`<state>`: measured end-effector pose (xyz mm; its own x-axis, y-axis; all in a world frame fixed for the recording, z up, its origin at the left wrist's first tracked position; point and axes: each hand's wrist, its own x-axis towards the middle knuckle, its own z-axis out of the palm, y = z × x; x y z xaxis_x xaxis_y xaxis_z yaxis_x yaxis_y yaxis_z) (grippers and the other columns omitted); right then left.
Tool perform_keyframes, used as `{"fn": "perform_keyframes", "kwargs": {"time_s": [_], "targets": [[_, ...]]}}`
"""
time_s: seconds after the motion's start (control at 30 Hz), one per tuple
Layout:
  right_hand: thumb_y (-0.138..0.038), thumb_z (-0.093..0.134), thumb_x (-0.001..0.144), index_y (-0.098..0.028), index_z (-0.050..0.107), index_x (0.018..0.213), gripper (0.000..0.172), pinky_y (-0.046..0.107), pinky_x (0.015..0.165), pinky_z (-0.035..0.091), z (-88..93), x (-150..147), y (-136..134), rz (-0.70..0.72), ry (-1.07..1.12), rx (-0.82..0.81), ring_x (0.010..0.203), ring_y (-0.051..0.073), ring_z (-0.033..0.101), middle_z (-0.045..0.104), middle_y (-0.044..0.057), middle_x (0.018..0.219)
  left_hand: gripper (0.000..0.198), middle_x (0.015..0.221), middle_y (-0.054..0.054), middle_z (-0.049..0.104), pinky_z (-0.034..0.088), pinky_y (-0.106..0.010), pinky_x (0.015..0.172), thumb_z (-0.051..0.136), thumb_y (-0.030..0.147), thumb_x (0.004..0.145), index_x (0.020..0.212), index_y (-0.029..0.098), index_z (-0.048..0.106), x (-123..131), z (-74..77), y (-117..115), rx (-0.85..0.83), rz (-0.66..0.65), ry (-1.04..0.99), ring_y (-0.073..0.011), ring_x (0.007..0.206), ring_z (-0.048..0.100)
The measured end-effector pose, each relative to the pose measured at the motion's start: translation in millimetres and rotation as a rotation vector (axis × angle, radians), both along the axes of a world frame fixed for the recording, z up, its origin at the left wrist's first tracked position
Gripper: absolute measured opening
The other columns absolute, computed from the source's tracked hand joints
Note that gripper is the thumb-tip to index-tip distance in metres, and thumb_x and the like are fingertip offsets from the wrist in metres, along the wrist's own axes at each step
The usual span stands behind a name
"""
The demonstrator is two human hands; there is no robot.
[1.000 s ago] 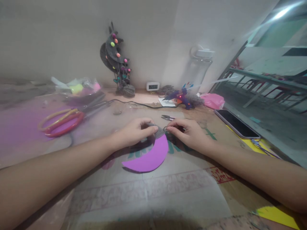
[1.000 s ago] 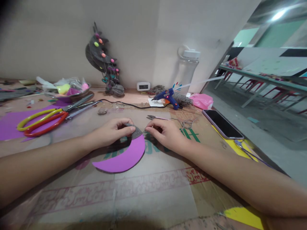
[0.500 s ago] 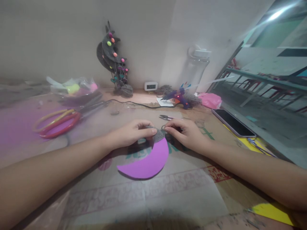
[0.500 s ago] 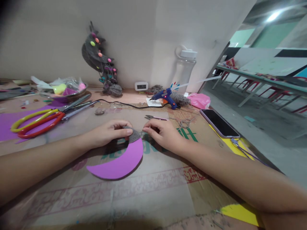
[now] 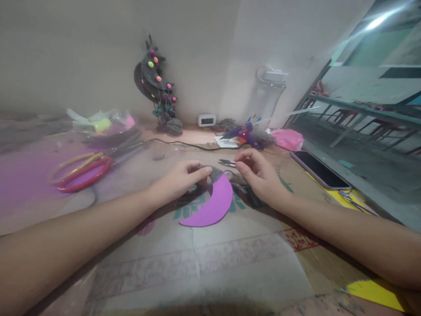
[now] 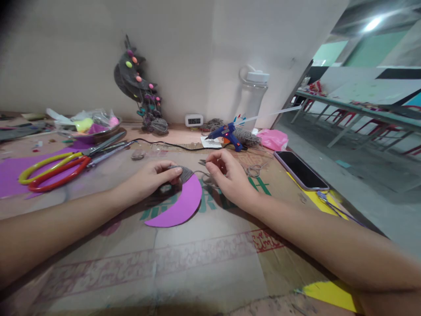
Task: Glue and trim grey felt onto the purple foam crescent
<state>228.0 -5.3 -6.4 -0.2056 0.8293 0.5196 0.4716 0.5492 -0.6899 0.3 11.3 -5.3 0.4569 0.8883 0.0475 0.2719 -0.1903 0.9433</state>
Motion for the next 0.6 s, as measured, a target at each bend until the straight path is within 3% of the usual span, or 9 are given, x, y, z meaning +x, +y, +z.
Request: {"fn": "perform_keyframes", "kwargs": {"time_s": [0.13,0.37,0.6], "targets": [[-0.031,0.052,0.092,-0.019,0.056,0.08,0.017,0.025,0.062,0.04,5.4,-2.2,-6.3,0.003,-0.135,0.041,0.066,0.012,0.051,0.056,0.0,0.072,0.036,0.067,-0.001,0.064,0.037,-0.022,0.05,0.056,0.05,0.085,0.073,0.017,0.062,-0.5,-2.6,2.0,-0.004,0.017,0.017,-0.0113,0.055,0.051],[-0.031,0.055,0.089,-0.017,0.061,0.069,0.025,0.023,0.058,0.039,10.9,-8.1,-8.3,0.082,-0.263,-0.125,0.059,0.011,0.053,0.058,-0.002,0.062,0.035,0.072,-0.003,0.067,0.044,-0.023,0.06,0.055,0.05,0.086,0.076,0.017,0.063,-1.3,-1.7,1.3,0.02,-0.027,0.024,-0.0133,0.064,0.058],[-0.03,0.053,0.089,-0.018,0.059,0.069,0.024,0.023,0.059,0.039,8.6,-7.2,-8.6,0.092,-0.279,-0.108,0.06,0.011,0.053,0.06,-0.001,0.064,0.029,0.075,-0.003,0.069,0.041,-0.024,0.056,0.052,0.044,0.087,0.088,0.019,0.065,0.9,-1.2,-5.4,0.063,-0.193,0.206,-0.0151,0.064,0.058]]}}
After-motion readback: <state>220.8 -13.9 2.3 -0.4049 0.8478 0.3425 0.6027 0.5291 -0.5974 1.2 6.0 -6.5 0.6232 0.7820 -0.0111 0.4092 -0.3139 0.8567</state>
